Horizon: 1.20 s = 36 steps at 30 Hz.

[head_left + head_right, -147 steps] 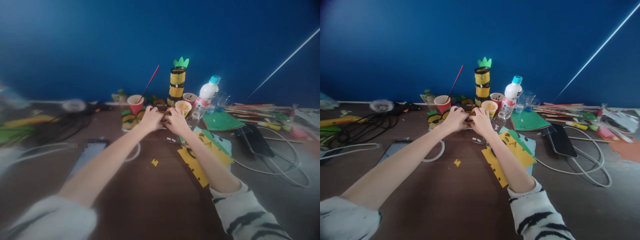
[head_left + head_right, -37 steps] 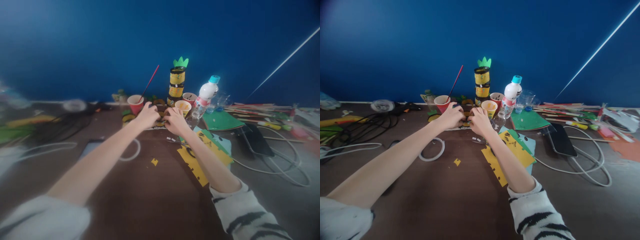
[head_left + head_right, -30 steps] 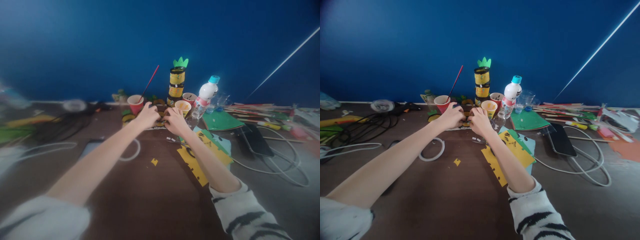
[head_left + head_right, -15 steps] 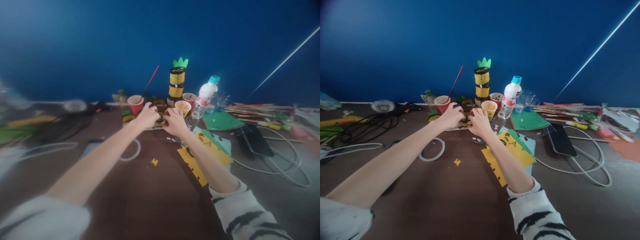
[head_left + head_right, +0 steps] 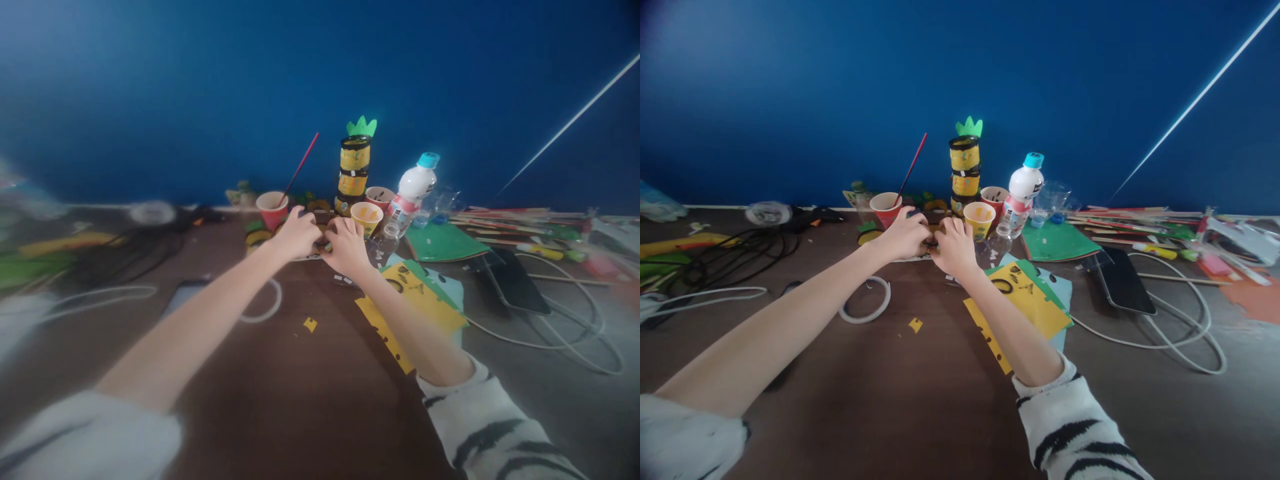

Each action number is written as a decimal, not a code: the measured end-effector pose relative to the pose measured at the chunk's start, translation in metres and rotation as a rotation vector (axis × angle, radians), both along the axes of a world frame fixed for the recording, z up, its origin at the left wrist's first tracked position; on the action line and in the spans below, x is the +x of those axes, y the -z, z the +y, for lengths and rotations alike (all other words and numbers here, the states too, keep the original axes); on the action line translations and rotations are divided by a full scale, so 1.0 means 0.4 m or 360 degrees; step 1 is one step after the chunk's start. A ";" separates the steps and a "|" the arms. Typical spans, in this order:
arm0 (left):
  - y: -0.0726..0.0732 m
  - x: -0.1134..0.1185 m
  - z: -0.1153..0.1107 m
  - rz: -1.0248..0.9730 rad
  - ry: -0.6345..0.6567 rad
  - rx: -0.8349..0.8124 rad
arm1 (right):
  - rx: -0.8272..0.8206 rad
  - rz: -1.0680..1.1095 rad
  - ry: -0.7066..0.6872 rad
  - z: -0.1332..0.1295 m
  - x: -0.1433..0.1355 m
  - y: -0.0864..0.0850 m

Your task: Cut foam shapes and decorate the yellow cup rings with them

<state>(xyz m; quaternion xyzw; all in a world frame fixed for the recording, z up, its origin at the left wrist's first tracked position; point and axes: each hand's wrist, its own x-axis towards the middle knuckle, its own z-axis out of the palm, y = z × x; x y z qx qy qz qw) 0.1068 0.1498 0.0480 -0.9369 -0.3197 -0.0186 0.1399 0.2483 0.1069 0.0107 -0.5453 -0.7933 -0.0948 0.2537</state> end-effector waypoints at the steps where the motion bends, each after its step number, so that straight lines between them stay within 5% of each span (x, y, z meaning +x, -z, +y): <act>1: -0.001 0.000 0.000 0.0000 -0.0002 -0.0009 | -0.0002 -0.0002 0.0001 -0.001 0.000 0.000; 36: -0.006 -0.010 -0.004 -0.0055 -0.0068 -0.0106 | -0.0100 -0.0093 -0.0095 0.008 0.037 -0.013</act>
